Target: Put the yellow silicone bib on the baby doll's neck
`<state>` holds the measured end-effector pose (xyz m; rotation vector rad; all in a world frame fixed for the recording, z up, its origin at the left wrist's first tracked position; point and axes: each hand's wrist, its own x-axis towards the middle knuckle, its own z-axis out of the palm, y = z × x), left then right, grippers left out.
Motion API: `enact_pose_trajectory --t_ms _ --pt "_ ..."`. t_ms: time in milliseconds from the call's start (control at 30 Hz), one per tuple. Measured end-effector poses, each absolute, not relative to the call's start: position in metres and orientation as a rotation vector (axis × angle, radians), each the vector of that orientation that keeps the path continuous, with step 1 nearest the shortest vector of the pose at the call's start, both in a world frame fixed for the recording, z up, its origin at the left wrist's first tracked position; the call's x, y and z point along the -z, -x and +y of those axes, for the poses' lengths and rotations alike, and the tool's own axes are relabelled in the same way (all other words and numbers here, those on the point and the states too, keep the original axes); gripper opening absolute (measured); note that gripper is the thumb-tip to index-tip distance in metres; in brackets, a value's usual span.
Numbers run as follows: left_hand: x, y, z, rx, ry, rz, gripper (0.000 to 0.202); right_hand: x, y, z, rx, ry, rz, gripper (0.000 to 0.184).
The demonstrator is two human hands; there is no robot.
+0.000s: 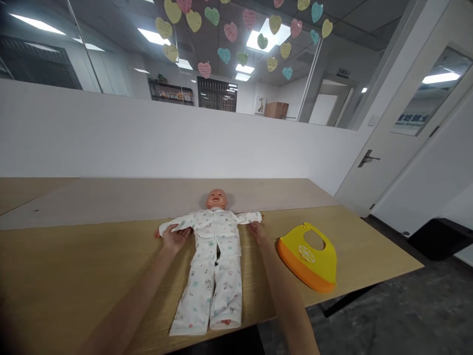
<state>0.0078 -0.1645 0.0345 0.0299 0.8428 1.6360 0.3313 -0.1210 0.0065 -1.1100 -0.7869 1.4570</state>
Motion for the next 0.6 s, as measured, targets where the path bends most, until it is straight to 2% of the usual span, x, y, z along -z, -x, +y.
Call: enact_pose_trajectory --t_ms 100,333,367,467,500,567,600 --pt "-0.033 -0.014 -0.172 -1.594 -0.074 0.96 0.011 -0.008 -0.337 -0.133 -1.352 1.303 -0.806 0.013" --pt "-0.026 -0.028 -0.236 -1.551 -0.42 1.228 0.01 -0.03 -0.391 -0.204 -1.224 1.417 -1.154 0.038" --pt "-0.024 -0.03 -0.255 -1.554 -0.468 1.297 0.012 -0.032 -0.407 -0.217 -1.108 1.471 -1.317 0.039" --pt "-0.017 -0.047 -0.322 -1.421 -1.109 1.771 0.024 -0.031 -0.463 -0.253 -0.697 1.756 -1.492 0.046" --pt "-0.014 -0.056 -0.344 -1.37 -1.315 1.919 0.021 -0.029 -0.482 -0.264 -0.616 1.862 -1.464 0.049" --pt "-0.01 -0.08 -0.38 -1.403 -1.757 1.969 0.013 -0.024 -0.519 -0.281 -0.468 2.07 -1.316 0.057" --pt "-0.008 -0.093 -0.392 -1.4 -2.067 1.807 0.014 -0.022 -0.535 -0.288 -0.419 2.16 -1.243 0.059"
